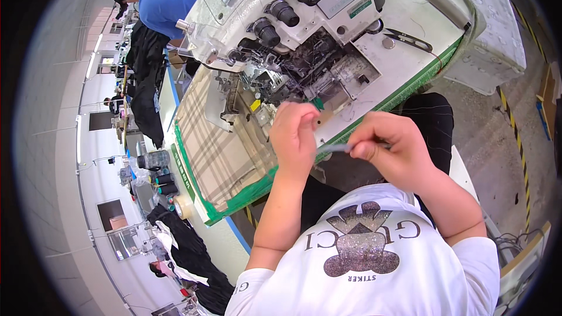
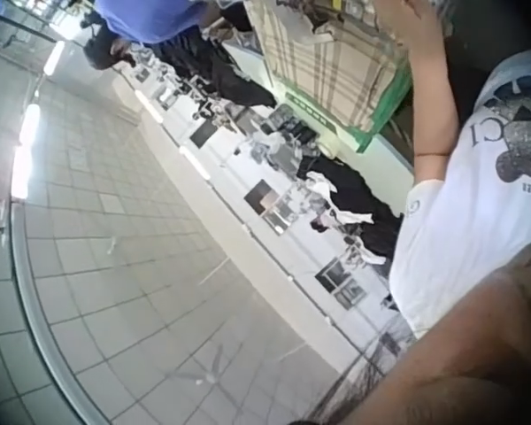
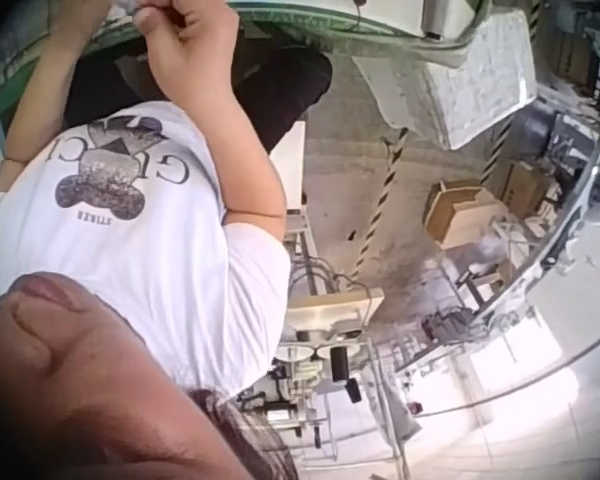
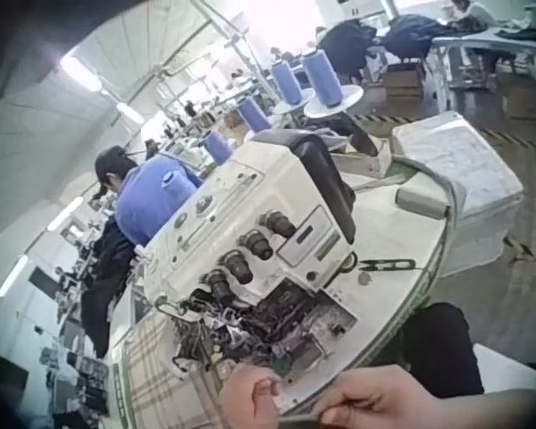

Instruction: Threading an industrial sewing machine using tweezers for precision.

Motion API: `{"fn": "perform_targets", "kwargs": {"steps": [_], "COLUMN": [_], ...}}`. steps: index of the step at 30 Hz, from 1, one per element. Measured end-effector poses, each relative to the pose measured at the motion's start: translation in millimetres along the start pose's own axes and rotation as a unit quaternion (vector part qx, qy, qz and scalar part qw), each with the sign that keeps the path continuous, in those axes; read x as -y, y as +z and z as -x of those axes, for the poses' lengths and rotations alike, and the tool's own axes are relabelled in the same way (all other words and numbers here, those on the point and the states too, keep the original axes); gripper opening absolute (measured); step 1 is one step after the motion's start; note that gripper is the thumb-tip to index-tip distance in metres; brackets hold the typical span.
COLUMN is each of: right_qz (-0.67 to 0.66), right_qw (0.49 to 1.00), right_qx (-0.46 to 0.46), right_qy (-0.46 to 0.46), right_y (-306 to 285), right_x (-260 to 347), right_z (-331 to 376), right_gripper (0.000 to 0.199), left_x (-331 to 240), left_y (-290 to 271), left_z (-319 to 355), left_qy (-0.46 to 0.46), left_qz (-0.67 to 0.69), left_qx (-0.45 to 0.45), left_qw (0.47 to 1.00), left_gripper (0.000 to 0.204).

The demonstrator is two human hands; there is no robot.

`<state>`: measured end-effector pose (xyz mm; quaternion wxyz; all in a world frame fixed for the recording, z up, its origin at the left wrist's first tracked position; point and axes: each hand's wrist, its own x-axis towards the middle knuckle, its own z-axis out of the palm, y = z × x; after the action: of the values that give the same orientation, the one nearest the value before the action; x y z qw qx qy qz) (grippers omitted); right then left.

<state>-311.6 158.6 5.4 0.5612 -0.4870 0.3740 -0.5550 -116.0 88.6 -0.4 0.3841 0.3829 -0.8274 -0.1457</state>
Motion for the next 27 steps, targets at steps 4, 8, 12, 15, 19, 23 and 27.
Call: {"fn": "perform_targets", "kwargs": {"steps": [4, 8, 12, 15, 19, 23, 27], "right_qz": [-0.091, -0.307, -0.217, -0.054, 0.139, 0.126, 0.023], "right_qw": [0.983, 0.925, 0.971, 0.996, 0.973, 0.985, 0.996], "right_qx": [-0.019, -0.019, -0.050, 0.066, 0.173, 0.117, 0.075], "right_qy": [0.156, 0.224, 0.088, 0.024, -0.068, -0.027, 0.036], "right_y": [5, 30, 54, 61, 61, 42, 31], "right_x": [-30, -41, -32, -28, -39, -63, -82], "right_z": [-18, -46, -47, -12, 28, 36, 33], "right_gripper": [0.021, 0.029, 0.017, 0.013, 0.007, 0.005, 0.009], "left_x": [-29, -48, -39, -24, -7, -8, -15], "left_y": [-19, -35, -15, -6, -29, -33, -34], "left_z": [28, 62, 80, 67, 27, 23, 45], "left_qy": [-0.243, -0.348, -0.416, -0.523, -0.465, -0.442, -0.424], "left_qz": [0.388, 0.647, 0.627, 0.456, 0.633, 0.639, 0.649], "left_qx": [-0.101, -0.037, 0.018, -0.071, -0.013, -0.068, -0.121], "left_qw": [0.883, 0.678, 0.659, 0.717, 0.619, 0.626, 0.620], "left_gripper": [0.028, 0.026, 0.023, 0.047, 0.044, 0.026, 0.013]}}
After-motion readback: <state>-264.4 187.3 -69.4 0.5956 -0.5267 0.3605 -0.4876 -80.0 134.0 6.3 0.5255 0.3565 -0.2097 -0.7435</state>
